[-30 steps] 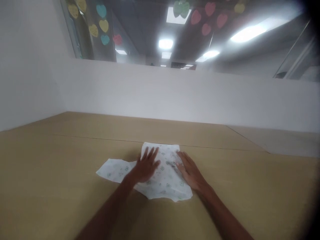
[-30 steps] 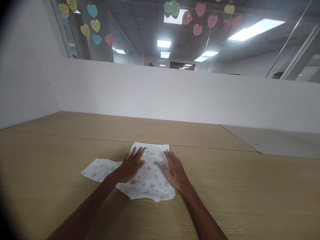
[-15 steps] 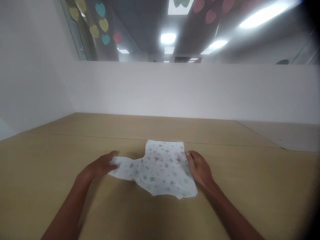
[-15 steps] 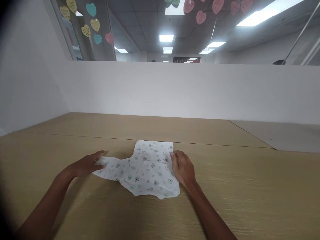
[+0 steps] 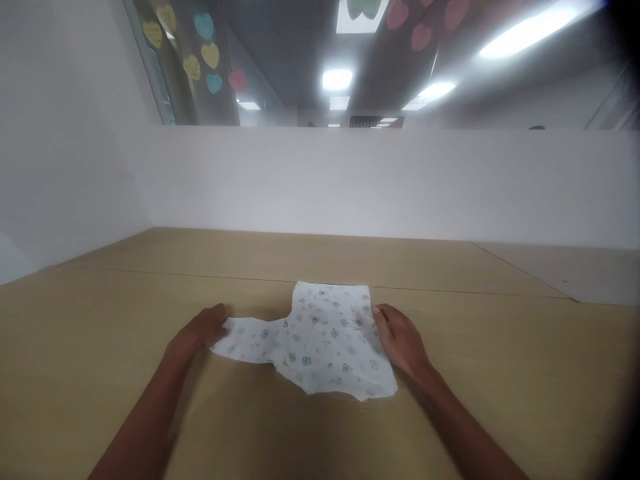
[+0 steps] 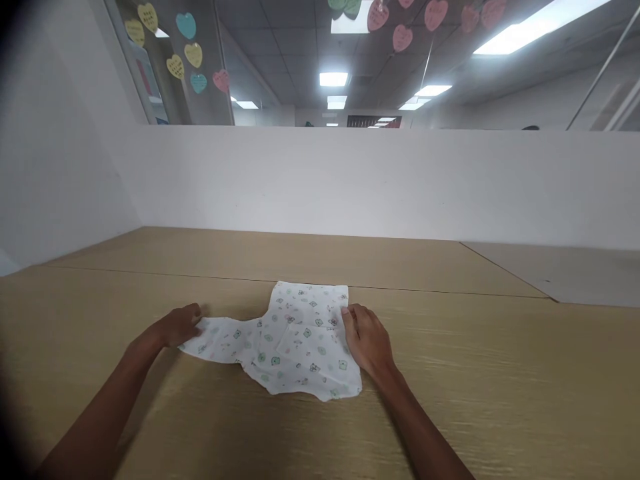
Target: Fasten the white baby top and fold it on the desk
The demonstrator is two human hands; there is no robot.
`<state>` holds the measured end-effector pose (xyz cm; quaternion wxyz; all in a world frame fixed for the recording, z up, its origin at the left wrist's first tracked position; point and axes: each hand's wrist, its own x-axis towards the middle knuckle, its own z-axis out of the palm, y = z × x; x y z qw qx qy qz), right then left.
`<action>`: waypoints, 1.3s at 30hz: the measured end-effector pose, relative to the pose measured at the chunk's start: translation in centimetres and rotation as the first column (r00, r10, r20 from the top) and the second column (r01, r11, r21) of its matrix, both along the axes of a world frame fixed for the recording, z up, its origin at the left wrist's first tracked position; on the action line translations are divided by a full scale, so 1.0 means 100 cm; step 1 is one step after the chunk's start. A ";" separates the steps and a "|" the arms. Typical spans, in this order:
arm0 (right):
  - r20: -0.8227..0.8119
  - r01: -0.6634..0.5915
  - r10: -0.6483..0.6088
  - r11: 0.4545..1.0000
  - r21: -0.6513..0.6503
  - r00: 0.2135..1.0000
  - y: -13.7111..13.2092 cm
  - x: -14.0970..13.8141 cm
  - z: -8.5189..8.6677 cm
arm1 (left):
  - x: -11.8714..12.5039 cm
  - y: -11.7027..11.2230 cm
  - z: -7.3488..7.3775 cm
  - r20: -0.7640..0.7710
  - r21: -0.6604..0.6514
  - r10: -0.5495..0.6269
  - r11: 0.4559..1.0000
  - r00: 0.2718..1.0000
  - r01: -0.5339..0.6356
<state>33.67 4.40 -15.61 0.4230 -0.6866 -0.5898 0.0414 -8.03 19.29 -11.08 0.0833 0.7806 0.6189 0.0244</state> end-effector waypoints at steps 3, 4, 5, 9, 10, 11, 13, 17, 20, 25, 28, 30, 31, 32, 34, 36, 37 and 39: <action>0.006 -0.009 0.009 1.000 -0.008 1.000 -0.001 -0.001 0.000 | 0.005 -0.001 0.001 -0.007 -0.010 0.017 1.000 1.000 -0.017; 0.011 -0.012 0.012 1.000 -0.009 1.000 -0.001 -0.001 0.001 | 0.006 -0.002 0.002 -0.007 -0.009 0.025 1.000 1.000 -0.025; 0.016 -0.016 0.016 1.000 -0.008 1.000 -0.001 -0.002 0.001 | 0.007 -0.002 0.003 -0.004 -0.005 0.029 1.000 1.000 -0.029; 0.027 -0.030 0.030 1.000 0.000 0.999 -0.001 -0.002 0.002 | 0.011 -0.008 0.011 0.023 0.019 0.010 1.000 1.000 -0.011; 0.027 -0.035 0.035 0.999 0.003 0.999 -0.001 -0.002 0.002 | 0.012 -0.010 0.013 0.035 0.023 -0.007 1.000 0.999 0.007; 0.027 -0.039 0.039 0.999 0.004 0.999 -0.001 -0.002 0.002 | 0.013 -0.012 0.015 0.050 0.024 -0.028 0.999 0.998 0.027; 0.027 -0.045 0.045 0.999 0.004 0.999 -0.001 -0.001 0.001 | 0.014 -0.015 0.020 0.079 0.018 -0.070 0.997 0.994 0.069; -0.063 -0.092 0.096 0.994 0.063 0.993 -0.002 -0.005 0.006 | 0.018 -0.016 0.035 0.261 0.003 -0.162 0.986 0.952 0.167; -0.380 -0.219 0.240 0.971 0.098 0.893 -0.004 -0.016 0.017 | 0.033 -0.022 0.055 0.460 0.013 -0.203 0.975 0.864 0.222; -0.860 -0.593 0.403 0.790 0.155 0.313 0.003 -0.052 0.033 | 0.096 -0.051 0.076 0.580 0.196 -0.262 0.964 0.771 0.180; -0.962 -0.719 0.271 0.667 0.198 -0.013 0.015 -0.077 0.037 | 0.144 -0.069 0.071 0.558 0.245 -0.320 0.945 0.766 0.217; -0.965 -0.740 0.227 0.625 0.249 -0.134 0.021 -0.090 0.039 | 0.166 -0.079 0.069 0.542 0.229 -0.331 0.943 0.772 0.243; -0.958 -0.737 0.233 0.616 0.278 -0.167 0.023 -0.095 0.040 | 0.172 -0.084 0.070 0.553 0.210 -0.322 0.946 0.769 0.246; -0.954 -0.725 0.242 0.623 0.294 -0.178 0.023 -0.098 0.041 | 0.174 -0.091 0.072 0.578 0.199 -0.314 0.949 0.753 0.243; -0.960 -0.693 0.255 0.673 0.259 -0.111 0.022 -0.101 0.043 | 0.170 -0.110 0.074 0.670 0.215 -0.321 0.947 0.670 0.239; -0.960 -0.648 0.276 0.740 0.180 0.049 0.020 -0.102 0.044 | 0.160 -0.137 0.067 0.774 0.235 -0.337 0.939 0.537 0.251; -0.950 -0.610 0.285 0.777 0.153 0.126 0.019 -0.102 0.046 | 0.157 -0.152 0.057 0.802 0.224 -0.364 0.918 0.474 0.326; -0.931 -0.523 0.298 0.839 0.150 0.211 0.019 -0.104 0.049 | 0.156 -0.179 0.026 0.711 0.213 -0.412 0.899 0.570 0.383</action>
